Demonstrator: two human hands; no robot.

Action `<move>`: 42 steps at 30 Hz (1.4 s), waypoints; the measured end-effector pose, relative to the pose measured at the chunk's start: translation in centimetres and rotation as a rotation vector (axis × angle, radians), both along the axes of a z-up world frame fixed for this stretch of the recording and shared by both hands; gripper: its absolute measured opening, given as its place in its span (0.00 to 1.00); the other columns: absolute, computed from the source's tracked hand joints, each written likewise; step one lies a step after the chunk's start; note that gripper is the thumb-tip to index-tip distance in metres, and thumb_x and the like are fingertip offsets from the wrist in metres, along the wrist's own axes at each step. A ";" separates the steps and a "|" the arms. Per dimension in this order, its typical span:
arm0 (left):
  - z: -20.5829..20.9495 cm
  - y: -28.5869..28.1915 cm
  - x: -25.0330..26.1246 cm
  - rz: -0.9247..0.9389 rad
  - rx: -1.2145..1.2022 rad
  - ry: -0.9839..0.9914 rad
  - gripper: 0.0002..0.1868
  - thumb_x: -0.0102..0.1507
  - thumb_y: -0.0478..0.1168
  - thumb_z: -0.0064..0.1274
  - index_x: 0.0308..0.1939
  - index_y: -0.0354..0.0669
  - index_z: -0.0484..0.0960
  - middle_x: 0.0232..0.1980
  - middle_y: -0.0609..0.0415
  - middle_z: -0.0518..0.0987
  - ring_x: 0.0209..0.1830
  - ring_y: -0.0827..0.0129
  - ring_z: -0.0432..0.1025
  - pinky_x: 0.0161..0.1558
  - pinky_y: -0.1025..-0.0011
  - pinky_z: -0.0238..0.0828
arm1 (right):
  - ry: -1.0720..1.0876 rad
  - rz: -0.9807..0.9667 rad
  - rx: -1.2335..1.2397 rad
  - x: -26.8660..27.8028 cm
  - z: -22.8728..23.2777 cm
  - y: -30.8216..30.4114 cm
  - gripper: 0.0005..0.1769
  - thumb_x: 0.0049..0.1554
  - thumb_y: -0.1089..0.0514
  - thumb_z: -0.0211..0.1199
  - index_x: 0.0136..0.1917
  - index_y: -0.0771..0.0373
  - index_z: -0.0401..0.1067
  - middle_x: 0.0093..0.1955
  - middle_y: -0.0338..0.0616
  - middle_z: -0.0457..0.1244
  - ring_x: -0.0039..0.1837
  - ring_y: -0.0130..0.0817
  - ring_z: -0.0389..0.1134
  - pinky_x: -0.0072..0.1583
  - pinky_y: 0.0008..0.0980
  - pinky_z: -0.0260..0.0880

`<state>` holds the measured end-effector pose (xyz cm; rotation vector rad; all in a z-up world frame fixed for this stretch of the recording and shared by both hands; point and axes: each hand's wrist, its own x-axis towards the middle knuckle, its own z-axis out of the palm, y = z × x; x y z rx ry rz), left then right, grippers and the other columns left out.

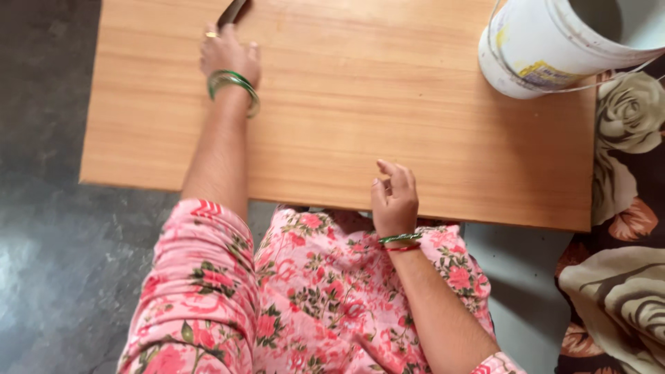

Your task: The person removes various tools from a wooden table and places them on a nearby surface. Then, the person dips a cloth into a bucket of water, wrings it out, and wipes the table surface thoroughly.

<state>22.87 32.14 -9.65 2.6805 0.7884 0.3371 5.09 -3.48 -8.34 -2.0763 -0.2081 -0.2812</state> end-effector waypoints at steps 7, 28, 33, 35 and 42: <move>-3.4 4.3 2.0 -0.086 -0.048 0.010 0.22 0.66 0.49 0.53 0.59 0.39 0.78 0.71 0.40 0.66 0.72 0.43 0.59 0.67 0.49 0.57 | 0.085 -0.017 0.031 0.2 -0.3 0.2 0.17 0.56 0.69 0.62 0.59 0.62 0.75 0.56 0.46 0.66 0.44 0.29 0.70 0.46 0.27 0.74; 6.9 -24.6 -27.0 -0.662 -0.172 -0.487 0.30 0.62 0.52 0.59 0.64 0.42 0.77 0.68 0.39 0.72 0.62 0.45 0.69 0.60 0.51 0.63 | -0.411 -0.100 -0.521 -4.4 3.7 -4.1 0.17 0.63 0.59 0.62 0.65 0.49 0.72 0.58 0.40 0.69 0.67 0.39 0.65 0.73 0.51 0.58; 7.0 -24.0 -29.5 -0.676 -0.135 -0.456 0.36 0.62 0.55 0.60 0.69 0.42 0.72 0.73 0.39 0.66 0.65 0.42 0.67 0.63 0.50 0.64 | -0.409 -0.300 -0.553 -6.4 9.4 -11.3 0.21 0.62 0.60 0.61 0.69 0.55 0.71 0.57 0.49 0.67 0.61 0.49 0.64 0.63 0.50 0.60; 6.8 -23.5 -29.4 -0.633 -0.138 -0.360 0.35 0.62 0.54 0.60 0.69 0.42 0.72 0.73 0.39 0.65 0.64 0.42 0.68 0.61 0.50 0.65 | -0.384 -0.357 -0.573 -7.0 11.7 -15.1 0.23 0.60 0.61 0.62 0.69 0.57 0.71 0.54 0.51 0.67 0.58 0.51 0.65 0.60 0.51 0.62; 6.3 -23.5 -30.3 -0.637 -0.050 -0.340 0.32 0.61 0.51 0.60 0.66 0.43 0.73 0.71 0.39 0.67 0.61 0.43 0.69 0.58 0.51 0.67 | -0.277 -0.670 -0.464 -3.9 17.7 -33.3 0.14 0.51 0.62 0.73 0.50 0.64 0.74 0.48 0.57 0.69 0.50 0.54 0.70 0.50 0.49 0.70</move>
